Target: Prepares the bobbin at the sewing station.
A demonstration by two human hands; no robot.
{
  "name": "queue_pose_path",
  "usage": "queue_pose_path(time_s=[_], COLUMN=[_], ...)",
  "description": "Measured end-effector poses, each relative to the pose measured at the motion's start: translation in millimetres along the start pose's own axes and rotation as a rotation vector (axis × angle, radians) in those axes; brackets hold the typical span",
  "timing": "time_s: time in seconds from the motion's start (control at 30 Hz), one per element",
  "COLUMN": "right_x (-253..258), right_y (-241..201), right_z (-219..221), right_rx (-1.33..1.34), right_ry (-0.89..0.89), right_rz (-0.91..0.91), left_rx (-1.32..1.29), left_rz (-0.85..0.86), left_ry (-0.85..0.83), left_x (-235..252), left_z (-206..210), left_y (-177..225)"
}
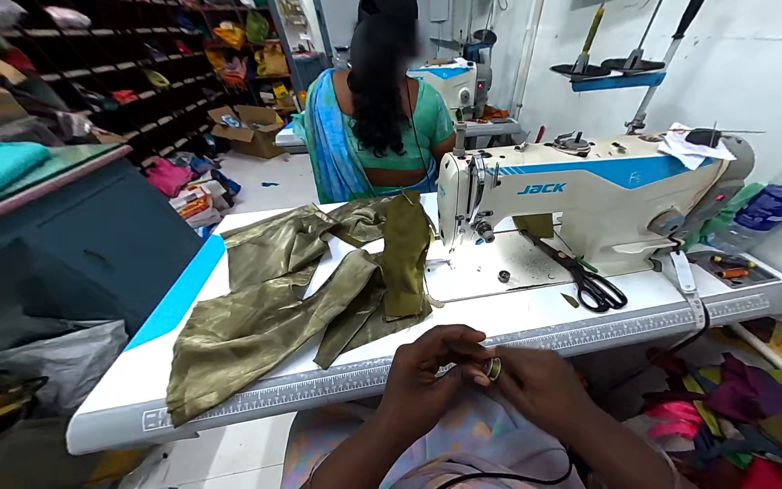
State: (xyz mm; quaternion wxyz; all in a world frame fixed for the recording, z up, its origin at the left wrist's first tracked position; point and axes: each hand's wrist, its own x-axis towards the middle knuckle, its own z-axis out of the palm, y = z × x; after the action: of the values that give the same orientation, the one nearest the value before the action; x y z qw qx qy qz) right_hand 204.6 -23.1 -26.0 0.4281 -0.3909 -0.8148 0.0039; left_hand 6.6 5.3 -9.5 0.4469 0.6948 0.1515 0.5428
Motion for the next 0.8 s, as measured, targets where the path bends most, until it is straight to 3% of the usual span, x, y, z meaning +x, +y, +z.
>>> queue_pose_path(time_s=[0.1, 0.23, 0.4, 0.53, 0.67, 0.8], right_x=[-2.0, 3.4, -1.7, 7.6, 0.5, 8.8], right_y=[-16.7, 5.6, -14.7, 5.4, -8.3, -0.7], right_z=[-4.3, -2.6, -3.8, -5.4, 1.5, -8.0], right_rx=[0.074, -0.069, 0.029, -0.018, 0.034, 0.005], right_ry=[-0.047, 0.116, -0.009, 0.106, -0.031, 0.115], right_rz=[-0.147, -0.097, -0.205, -0.094, -0.188, -0.108], left_rx=[0.023, -0.023, -0.004, -0.041, -0.002, -0.055], left_rz=[-0.010, -0.012, -0.032, -0.028, -0.025, -0.037], left_ry=[0.009, -0.015, 0.001, -0.018, 0.027, -0.012], left_x=[-1.0, -2.8, -2.8, -1.9, -0.6, -2.0], left_z=[-3.4, 0.6, -3.3, -0.7, -4.2, -1.9], left_y=[-2.8, -2.3, -2.5, -0.8, -1.8, -0.9])
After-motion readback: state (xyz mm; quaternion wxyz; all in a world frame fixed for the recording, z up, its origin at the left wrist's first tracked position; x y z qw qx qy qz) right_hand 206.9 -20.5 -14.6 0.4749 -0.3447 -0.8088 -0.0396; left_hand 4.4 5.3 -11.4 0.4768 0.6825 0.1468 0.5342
